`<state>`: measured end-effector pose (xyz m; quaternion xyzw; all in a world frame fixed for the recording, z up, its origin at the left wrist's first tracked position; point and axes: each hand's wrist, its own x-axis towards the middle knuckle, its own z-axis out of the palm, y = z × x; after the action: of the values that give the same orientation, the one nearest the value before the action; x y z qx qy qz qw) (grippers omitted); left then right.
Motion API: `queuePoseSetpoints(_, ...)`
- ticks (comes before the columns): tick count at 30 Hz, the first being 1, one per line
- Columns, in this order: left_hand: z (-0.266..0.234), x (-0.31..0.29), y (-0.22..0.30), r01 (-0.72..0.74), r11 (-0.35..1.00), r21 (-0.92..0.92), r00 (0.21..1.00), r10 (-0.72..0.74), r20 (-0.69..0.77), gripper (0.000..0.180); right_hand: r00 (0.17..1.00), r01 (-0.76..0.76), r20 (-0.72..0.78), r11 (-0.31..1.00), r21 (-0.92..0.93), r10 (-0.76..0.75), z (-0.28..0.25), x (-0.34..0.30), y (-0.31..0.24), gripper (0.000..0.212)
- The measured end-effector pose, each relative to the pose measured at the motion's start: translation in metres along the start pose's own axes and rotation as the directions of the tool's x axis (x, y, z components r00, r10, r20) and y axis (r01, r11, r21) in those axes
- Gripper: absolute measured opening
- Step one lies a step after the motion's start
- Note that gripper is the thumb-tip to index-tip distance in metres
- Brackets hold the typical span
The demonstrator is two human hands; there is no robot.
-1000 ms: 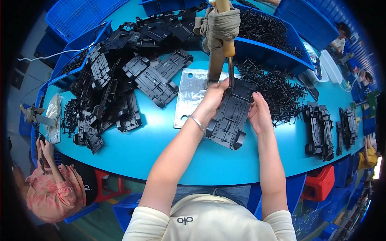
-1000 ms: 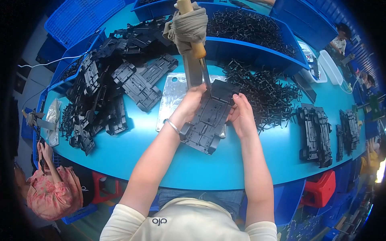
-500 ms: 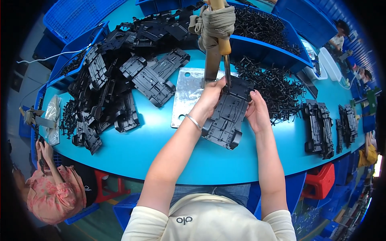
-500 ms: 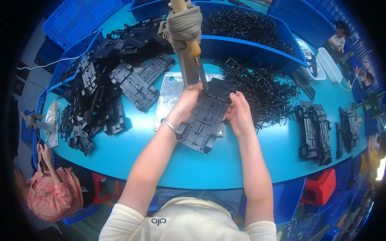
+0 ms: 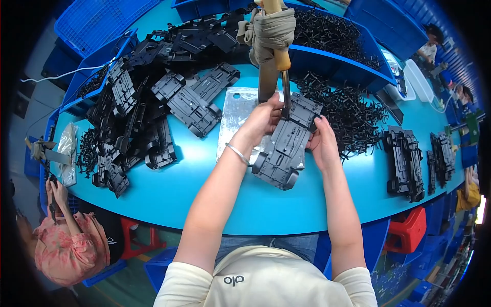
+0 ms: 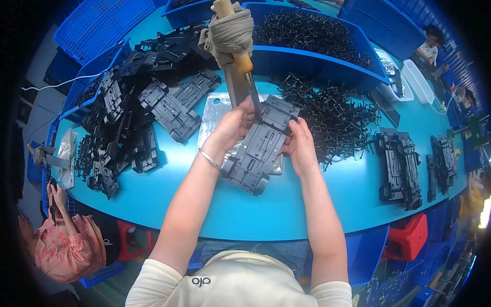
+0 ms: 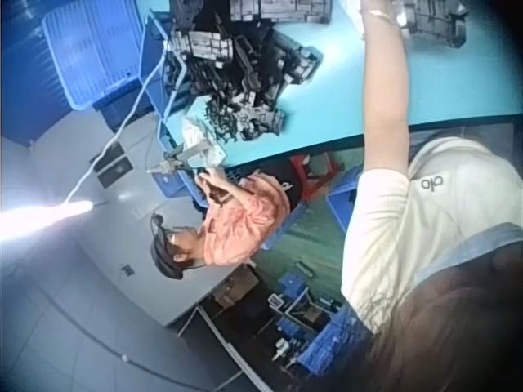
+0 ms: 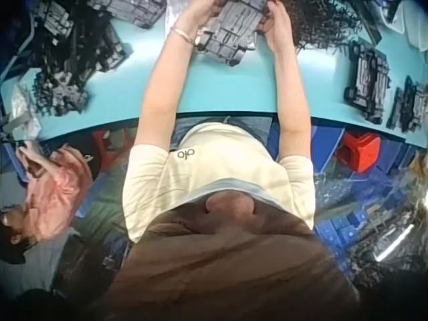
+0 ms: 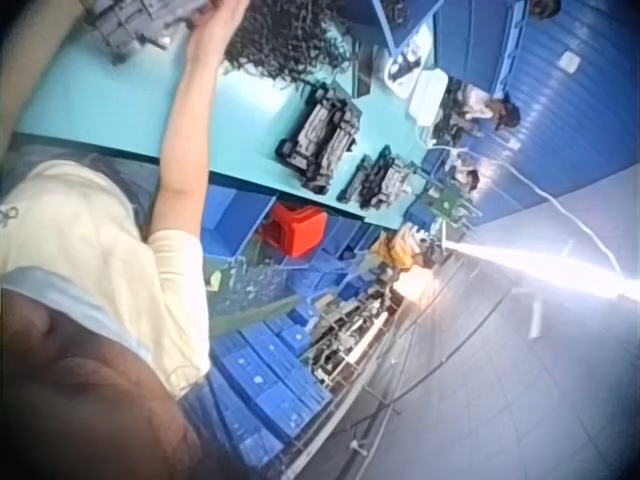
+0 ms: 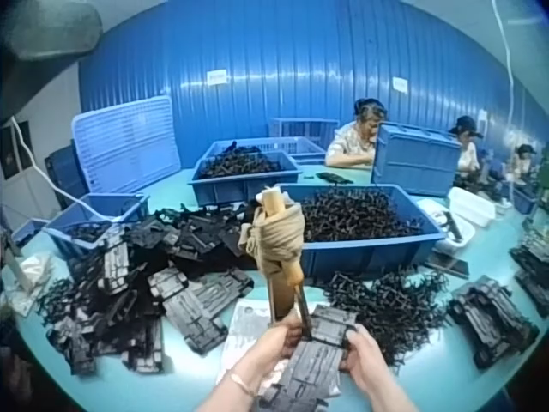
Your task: Assembling plastic components onto a toy base using a stationary press tool on an assembly line.
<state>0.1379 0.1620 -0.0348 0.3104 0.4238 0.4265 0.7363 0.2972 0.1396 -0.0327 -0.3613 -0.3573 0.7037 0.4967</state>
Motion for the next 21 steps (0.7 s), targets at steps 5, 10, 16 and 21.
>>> queuePoseSetpoints(5, -0.009, -0.019, 0.016, -0.063, 0.961, 0.268, 0.992, 0.032, 0.119, 0.036, 1.000, -0.011, 0.029, 0.999, 0.033, 0.010, -0.002, 0.001, 0.003, 0.025)
queuePoseSetpoints(10, -0.023, -0.024, 0.026, -0.042, 0.844, 0.535, 0.993, -0.026, 0.119, 0.034, 0.998, -0.015, 0.054, 1.000, 0.000, 0.015, 0.000, -0.001, 0.006, 0.026)
queuePoseSetpoints(16, -0.020, -0.022, 0.024, 0.026, 0.346, 0.938, 0.960, 0.253, -0.120, 0.031, 0.991, -0.095, 0.110, 0.987, 0.129, 0.081, -0.007, -0.002, 0.008, 0.027)
queuePoseSetpoints(21, -0.002, -0.030, 0.032, 0.112, 0.253, 0.961, 0.921, 0.336, -0.196, 0.029, 0.990, -0.107, 0.113, 0.979, 0.176, 0.087, -0.001, -0.004, 0.003, 0.023)
